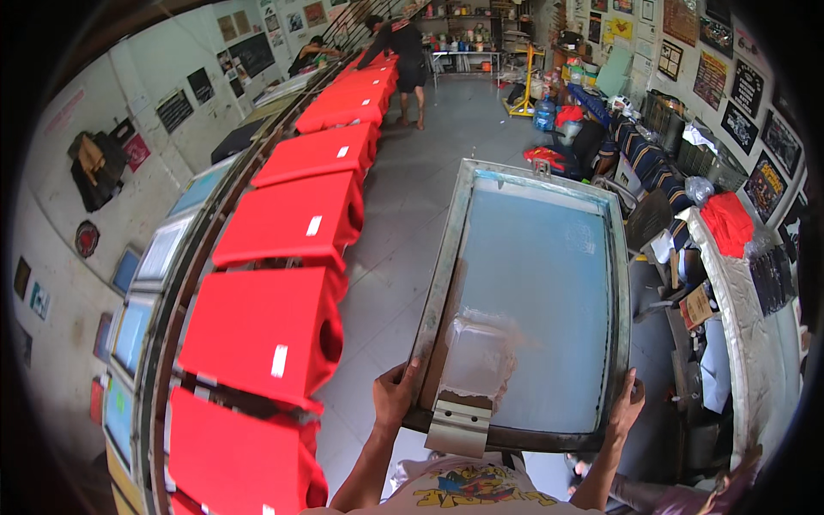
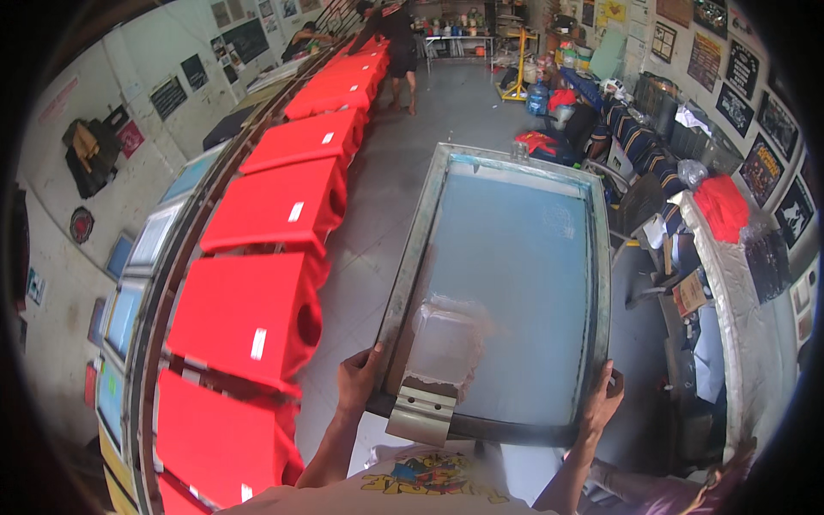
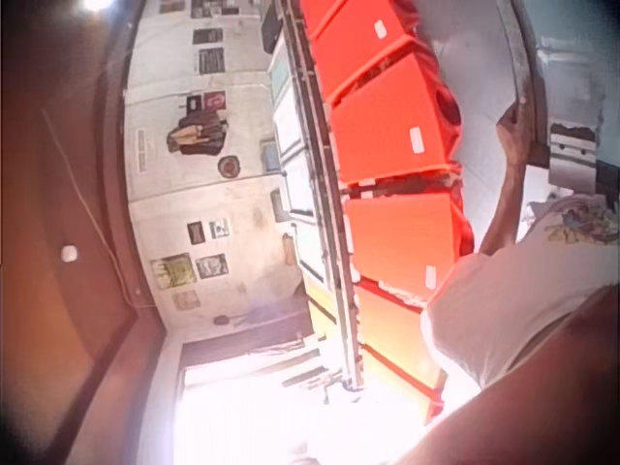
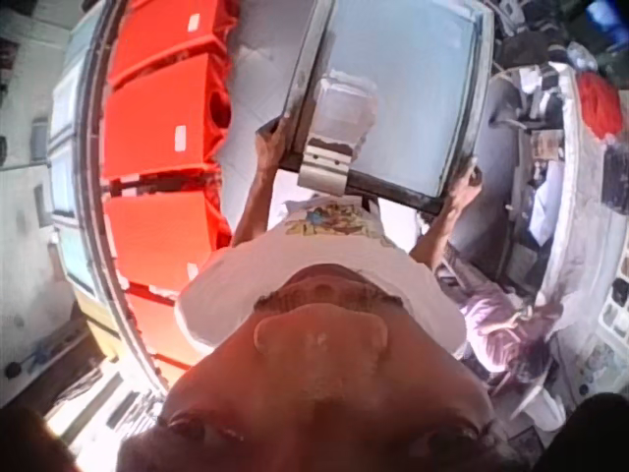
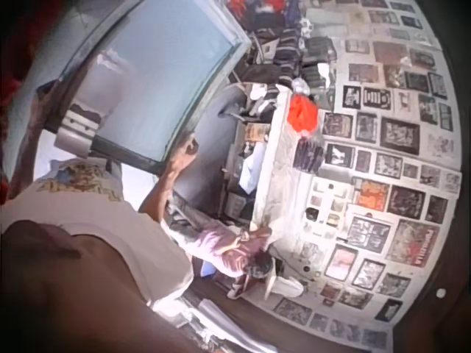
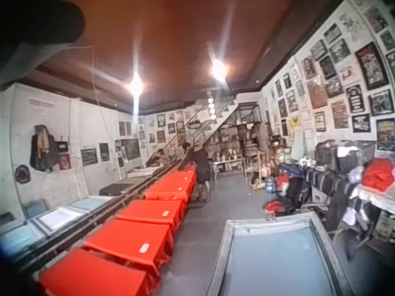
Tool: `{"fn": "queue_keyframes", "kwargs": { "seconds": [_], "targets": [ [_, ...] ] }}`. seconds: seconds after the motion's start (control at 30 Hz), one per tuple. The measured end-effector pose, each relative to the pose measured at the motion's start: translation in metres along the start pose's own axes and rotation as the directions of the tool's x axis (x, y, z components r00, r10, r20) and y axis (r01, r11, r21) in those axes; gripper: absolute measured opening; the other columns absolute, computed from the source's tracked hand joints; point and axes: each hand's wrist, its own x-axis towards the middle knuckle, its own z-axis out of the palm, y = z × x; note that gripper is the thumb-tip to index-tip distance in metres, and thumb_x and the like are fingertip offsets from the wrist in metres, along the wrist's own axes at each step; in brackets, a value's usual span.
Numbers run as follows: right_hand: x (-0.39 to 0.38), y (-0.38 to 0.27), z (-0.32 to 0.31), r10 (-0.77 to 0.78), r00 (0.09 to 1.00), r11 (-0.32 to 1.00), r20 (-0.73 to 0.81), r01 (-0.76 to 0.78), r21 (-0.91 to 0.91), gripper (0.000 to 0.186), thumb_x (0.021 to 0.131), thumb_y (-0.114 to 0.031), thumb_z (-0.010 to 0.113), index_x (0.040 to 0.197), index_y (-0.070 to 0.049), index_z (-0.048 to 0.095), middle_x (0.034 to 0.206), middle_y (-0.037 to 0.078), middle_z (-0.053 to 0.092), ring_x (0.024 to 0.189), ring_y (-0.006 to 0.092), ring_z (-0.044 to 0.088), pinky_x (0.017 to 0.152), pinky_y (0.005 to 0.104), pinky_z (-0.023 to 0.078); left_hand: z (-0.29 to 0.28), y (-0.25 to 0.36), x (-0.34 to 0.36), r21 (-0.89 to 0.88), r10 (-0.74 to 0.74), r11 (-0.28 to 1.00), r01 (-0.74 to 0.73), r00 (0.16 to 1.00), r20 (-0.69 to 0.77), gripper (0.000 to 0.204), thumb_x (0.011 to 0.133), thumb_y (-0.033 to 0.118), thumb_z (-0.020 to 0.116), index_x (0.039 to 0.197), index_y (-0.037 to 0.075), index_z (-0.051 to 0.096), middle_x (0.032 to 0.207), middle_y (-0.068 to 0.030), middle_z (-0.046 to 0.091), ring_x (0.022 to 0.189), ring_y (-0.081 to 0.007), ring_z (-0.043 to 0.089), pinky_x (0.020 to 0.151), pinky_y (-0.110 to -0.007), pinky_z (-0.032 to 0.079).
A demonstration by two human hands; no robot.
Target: The person applies white ink to a red garment using a screen and a squeegee, repeatedly spreading the ink across the design area while the screen is held in a frame.
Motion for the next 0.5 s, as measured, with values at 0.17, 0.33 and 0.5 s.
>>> {"fn": "queue_keyframes", "kwargs": {
  "seconds": [0.17, 0.33, 0.5],
  "targets": [
    [0.118, -0.033, 0.107, 0.067, 0.996, 0.998, 0.053, -0.067, -0.01, 0.07, 0.102, -0.062, 0.057, 0.079, 0.004, 0.057, 0.071, 0.003, 0.05, 0.07, 0.0148, 0.04, 0.064, 0.0352, 0.036, 0.094, 0.054, 0.158, 0.005, -0.073, 0.997, 0.073, 0.987, 0.141, 0.055, 0.096, 0.05, 0.073, 0.108, -0.004, 0.077, 0.068, -0.002, 0.059, 0.069, -0.0078, 0.048, 0.063, -0.031, 0.046],
    [0.231, -0.085, 0.225, 0.064, 0.998, 0.997, 0.016, -0.063, -0.045, 0.07, 0.1, -0.063, 0.059, 0.093, 0.006, 0.063, 0.068, 0.004, 0.053, 0.066, 0.0147, 0.046, 0.063, 0.0339, 0.04, 0.166, 0.092, 0.285, -0.001, -0.081, 0.997, 0.081, 0.995, 0.053, 0.053, 0.097, 0.046, 0.073, 0.108, -0.005, 0.076, 0.068, 0.0011, 0.055, 0.069, -0.0076, 0.045, 0.062, -0.029, 0.042],
    [0.354, -0.117, 0.36, 0.039, 0.998, 0.994, 0.057, -0.033, -0.104, 0.069, 0.1, -0.063, 0.06, 0.105, 0.006, 0.063, 0.077, 0.009, 0.062, 0.073, 0.0189, 0.055, 0.071, 0.0353, 0.047, 0.22, 0.129, 0.423, -0.008, -0.163, 0.987, 0.163, 0.986, 0.019, 0.053, 0.097, 0.045, 0.074, 0.114, -0.005, 0.076, 0.072, -0.0001, 0.062, 0.073, -0.0078, 0.049, 0.066, -0.029, 0.045]
  ]
}}
